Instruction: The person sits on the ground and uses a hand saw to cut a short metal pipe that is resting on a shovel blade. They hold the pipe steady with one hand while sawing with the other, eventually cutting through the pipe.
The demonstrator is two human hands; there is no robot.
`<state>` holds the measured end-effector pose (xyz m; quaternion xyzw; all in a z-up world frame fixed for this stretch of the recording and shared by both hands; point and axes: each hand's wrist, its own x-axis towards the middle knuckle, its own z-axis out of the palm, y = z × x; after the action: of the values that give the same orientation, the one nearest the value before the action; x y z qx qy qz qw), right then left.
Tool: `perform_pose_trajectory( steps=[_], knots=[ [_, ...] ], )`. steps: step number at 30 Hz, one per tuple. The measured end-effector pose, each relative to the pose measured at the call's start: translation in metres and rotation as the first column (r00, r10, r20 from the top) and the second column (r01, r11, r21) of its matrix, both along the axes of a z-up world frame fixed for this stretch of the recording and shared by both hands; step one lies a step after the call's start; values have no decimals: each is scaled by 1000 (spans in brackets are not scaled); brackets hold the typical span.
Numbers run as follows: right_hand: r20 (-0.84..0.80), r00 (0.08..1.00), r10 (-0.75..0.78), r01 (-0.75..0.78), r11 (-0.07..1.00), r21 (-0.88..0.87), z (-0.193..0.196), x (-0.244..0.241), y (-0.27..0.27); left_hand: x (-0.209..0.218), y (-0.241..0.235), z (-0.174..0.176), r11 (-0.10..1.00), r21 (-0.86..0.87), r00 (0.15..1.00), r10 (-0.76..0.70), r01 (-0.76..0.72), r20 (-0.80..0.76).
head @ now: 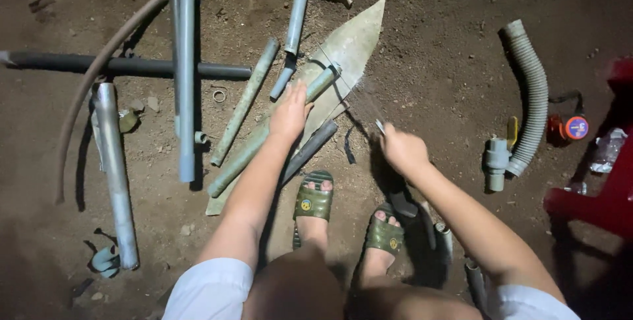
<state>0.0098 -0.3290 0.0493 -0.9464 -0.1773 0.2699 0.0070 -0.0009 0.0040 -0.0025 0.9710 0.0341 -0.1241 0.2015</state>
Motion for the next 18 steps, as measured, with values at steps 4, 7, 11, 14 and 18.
perform_pose_trajectory(
  steps=[4,7,11,14,18],
  knots=[
    [-82,996,-40,31,993,-110,23,-38,-42,1,2,-4,1000,-8,1000,-1,0,-21],
    [-99,992,-74,58,987,-152,27,-34,-38,2,2,-10,1000,-16,1000,-9,9,-15],
    [-44,998,-35,31,996,-79,20,15,11,1,1,-23,1000,16,1000,-16,16,-2],
    [-11,1000,0,0,1000,-21,-12,47,38,2,2,-19,1000,19,1000,-22,22,-3],
    [7,1000,31,-30,999,-39,-14,43,38,2,0,-5,999,28,1000,-31,31,5]
  ],
)
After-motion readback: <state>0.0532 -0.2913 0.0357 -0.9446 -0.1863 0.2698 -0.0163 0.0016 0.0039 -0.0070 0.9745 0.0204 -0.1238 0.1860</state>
